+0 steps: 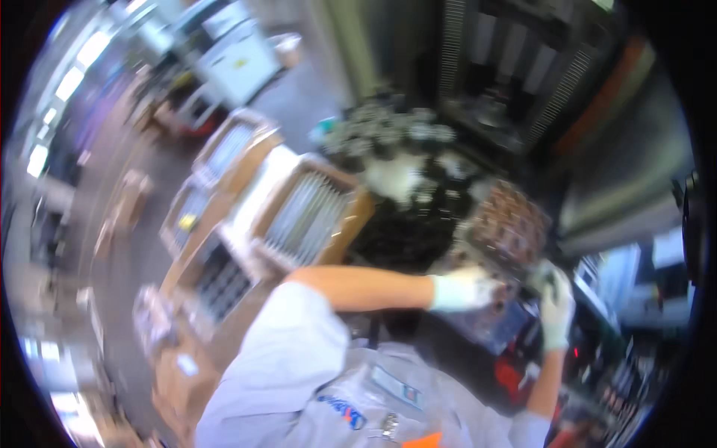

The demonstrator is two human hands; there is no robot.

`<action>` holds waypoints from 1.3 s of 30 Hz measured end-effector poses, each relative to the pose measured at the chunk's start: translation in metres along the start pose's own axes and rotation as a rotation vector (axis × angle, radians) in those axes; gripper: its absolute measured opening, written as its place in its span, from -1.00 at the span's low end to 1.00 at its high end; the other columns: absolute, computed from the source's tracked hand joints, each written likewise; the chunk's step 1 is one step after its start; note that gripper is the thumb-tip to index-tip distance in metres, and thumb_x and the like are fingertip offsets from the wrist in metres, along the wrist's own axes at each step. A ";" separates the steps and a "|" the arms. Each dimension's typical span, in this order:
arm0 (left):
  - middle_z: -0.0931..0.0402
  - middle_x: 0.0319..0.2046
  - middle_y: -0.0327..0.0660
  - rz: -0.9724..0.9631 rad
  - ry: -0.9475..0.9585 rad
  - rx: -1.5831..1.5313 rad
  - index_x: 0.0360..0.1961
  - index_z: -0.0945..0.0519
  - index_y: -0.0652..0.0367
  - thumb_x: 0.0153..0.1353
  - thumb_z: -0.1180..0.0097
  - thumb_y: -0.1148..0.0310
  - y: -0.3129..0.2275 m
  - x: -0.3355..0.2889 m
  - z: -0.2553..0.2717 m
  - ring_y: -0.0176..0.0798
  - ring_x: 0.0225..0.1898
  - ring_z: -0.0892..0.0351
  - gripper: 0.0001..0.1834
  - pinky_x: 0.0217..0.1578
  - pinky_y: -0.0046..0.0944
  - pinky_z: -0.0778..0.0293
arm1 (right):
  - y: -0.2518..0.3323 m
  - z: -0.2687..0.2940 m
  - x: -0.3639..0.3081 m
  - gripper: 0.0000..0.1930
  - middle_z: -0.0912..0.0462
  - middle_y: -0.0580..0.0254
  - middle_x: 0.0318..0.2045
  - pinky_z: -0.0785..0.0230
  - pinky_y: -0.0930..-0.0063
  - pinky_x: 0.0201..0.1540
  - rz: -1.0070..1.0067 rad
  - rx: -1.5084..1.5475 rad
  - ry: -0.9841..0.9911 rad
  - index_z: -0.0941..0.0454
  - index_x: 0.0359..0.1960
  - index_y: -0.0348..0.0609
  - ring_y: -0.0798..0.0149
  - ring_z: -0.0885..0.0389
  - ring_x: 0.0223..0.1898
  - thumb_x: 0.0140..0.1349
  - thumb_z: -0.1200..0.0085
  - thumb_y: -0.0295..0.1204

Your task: The person unboxes parts with a utility knife, then assembles rotor cores, plastic spacers, copper rings, and metal shafts using a press machine. They then place the assembled shafts onto a conveyor track.

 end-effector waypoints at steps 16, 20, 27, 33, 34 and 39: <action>-0.65 -0.22 -0.18 1.198 -0.672 -1.373 -0.09 -0.61 0.31 0.36 -0.21 0.20 -0.117 -0.259 0.164 -0.35 -0.17 -0.62 -0.66 -0.10 -0.27 -0.58 | 0.392 -0.171 0.002 -0.63 -0.61 0.04 0.10 -0.34 0.37 0.24 0.579 0.655 0.663 -0.50 0.17 -0.37 0.23 -0.55 0.12 0.34 -0.06 -0.55; -0.67 -0.13 -0.17 1.444 -1.071 -1.266 -0.05 -0.64 0.34 0.33 -0.27 0.30 -0.223 -0.397 0.199 -0.34 -0.09 -0.65 -0.68 0.01 -0.30 -0.57 | 0.567 -0.298 -0.057 -0.59 -0.66 0.04 0.04 -0.38 0.40 0.20 0.735 0.716 0.952 -0.50 0.20 -0.36 0.28 -0.56 0.11 0.34 -0.11 -0.49; -0.69 -0.15 -0.23 1.790 -1.681 -0.978 -0.03 -0.65 0.31 0.30 -0.30 0.32 -0.385 -0.528 0.205 -0.41 -0.13 -0.63 -0.69 0.02 -0.35 -0.52 | 0.779 -0.503 -0.090 -0.33 -0.60 -0.20 0.08 -0.41 0.07 0.15 1.192 0.158 0.542 -0.37 0.34 -0.10 -0.20 -0.57 0.12 0.26 -0.18 -0.07; -0.66 -0.14 -0.17 1.730 -2.296 -0.673 -0.02 -0.61 0.34 0.32 -0.28 0.24 -0.495 -0.554 0.146 -0.31 -0.10 -0.65 -0.63 0.01 -0.30 -0.55 | 0.824 -0.602 -0.099 -0.37 -0.60 -0.19 0.08 -0.43 0.02 0.09 1.359 -0.058 0.539 -0.30 0.42 0.12 -0.25 -0.61 0.00 0.27 -0.07 -0.28; -0.64 -0.11 -0.17 1.692 -2.398 -0.660 -0.02 -0.58 0.32 0.32 -0.29 0.24 -0.501 -0.551 0.136 -0.28 -0.06 -0.64 -0.62 0.04 -0.27 -0.55 | 0.822 -0.609 -0.088 -0.37 -0.61 -0.19 0.06 -0.42 -0.01 0.09 1.447 -0.077 0.491 -0.29 0.43 0.15 -0.25 -0.61 -0.04 0.27 -0.02 -0.34; -0.61 -0.15 -0.16 1.701 -2.479 -0.742 0.00 -0.54 0.31 0.33 -0.26 0.12 -0.496 -0.579 0.123 -0.24 -0.07 -0.66 -0.55 0.00 -0.23 -0.59 | 0.800 -0.640 0.029 -0.31 -0.63 -0.18 0.00 -0.46 0.01 0.02 1.356 -0.553 0.311 -0.28 0.43 0.06 -0.14 -0.66 -0.15 0.18 0.03 -0.56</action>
Point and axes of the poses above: each hand's wrist, its own x-axis towards the middle knuckle, its own z-axis out of the back of the hand, y = z × x, the point moved 3 cm from there along x, towards the middle knuckle
